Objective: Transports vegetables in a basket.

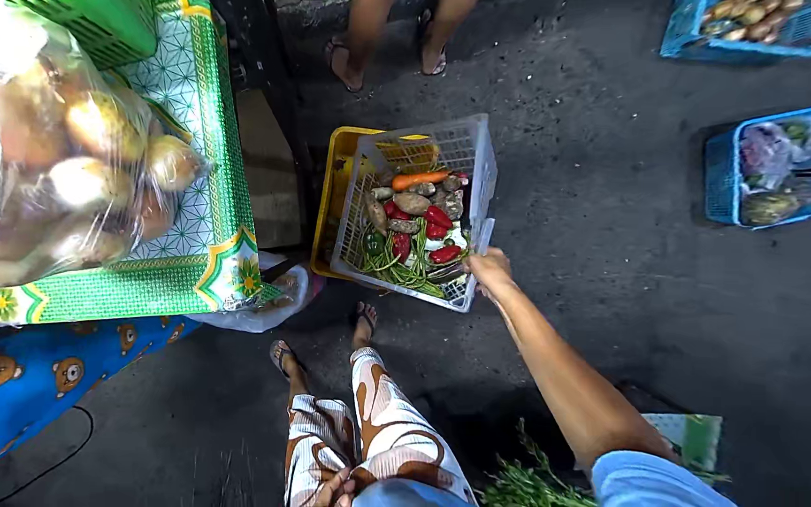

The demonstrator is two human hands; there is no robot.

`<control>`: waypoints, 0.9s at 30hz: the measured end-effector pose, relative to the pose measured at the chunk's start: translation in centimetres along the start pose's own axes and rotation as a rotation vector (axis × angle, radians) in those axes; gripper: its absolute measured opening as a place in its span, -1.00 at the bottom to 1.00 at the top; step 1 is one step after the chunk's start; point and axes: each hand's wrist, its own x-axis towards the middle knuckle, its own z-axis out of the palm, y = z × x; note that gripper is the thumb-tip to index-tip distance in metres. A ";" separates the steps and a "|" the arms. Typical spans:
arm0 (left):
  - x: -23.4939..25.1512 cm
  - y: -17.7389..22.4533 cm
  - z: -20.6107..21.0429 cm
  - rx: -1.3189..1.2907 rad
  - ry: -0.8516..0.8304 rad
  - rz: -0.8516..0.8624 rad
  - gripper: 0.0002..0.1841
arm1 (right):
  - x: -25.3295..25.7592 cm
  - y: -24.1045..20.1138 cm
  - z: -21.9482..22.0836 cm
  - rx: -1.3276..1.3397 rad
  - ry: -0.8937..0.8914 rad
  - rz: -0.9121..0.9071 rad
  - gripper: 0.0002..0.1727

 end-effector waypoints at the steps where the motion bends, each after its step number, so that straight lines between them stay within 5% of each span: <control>1: 0.2 0.1 -0.1 0.015 -0.024 0.008 -0.45 | -0.8 1.4 0.1 0.048 -0.012 0.011 -0.56; 7: 1.9 -0.4 -0.2 0.043 -0.031 -0.013 -0.42 | -3.2 13.1 7.5 0.341 0.001 0.143 -0.52; 9: 2.1 -1.6 -1.0 0.096 0.084 0.028 -0.48 | -2.3 15.6 9.6 0.357 0.016 0.181 -0.51; 13: -1.8 0.4 -6.4 0.134 0.620 0.172 -0.46 | -2.4 17.1 11.4 0.320 -0.058 0.222 -0.47; 19: -15.1 6.5 -18.9 0.513 1.637 0.342 -0.05 | -3.5 17.4 13.0 0.338 -0.062 0.202 -0.48; 22: -19.7 10.0 -21.4 0.694 2.166 0.255 0.18 | -5.2 17.4 13.1 0.390 -0.101 0.140 -0.46; 24: -21.9 12.3 -22.1 0.793 2.361 0.330 0.18 | -6.1 18.2 13.3 0.409 -0.136 0.076 -0.43; 27: -24.0 13.5 -26.0 1.058 2.375 0.555 0.21 | -4.6 20.8 15.0 0.380 -0.170 -0.009 -0.35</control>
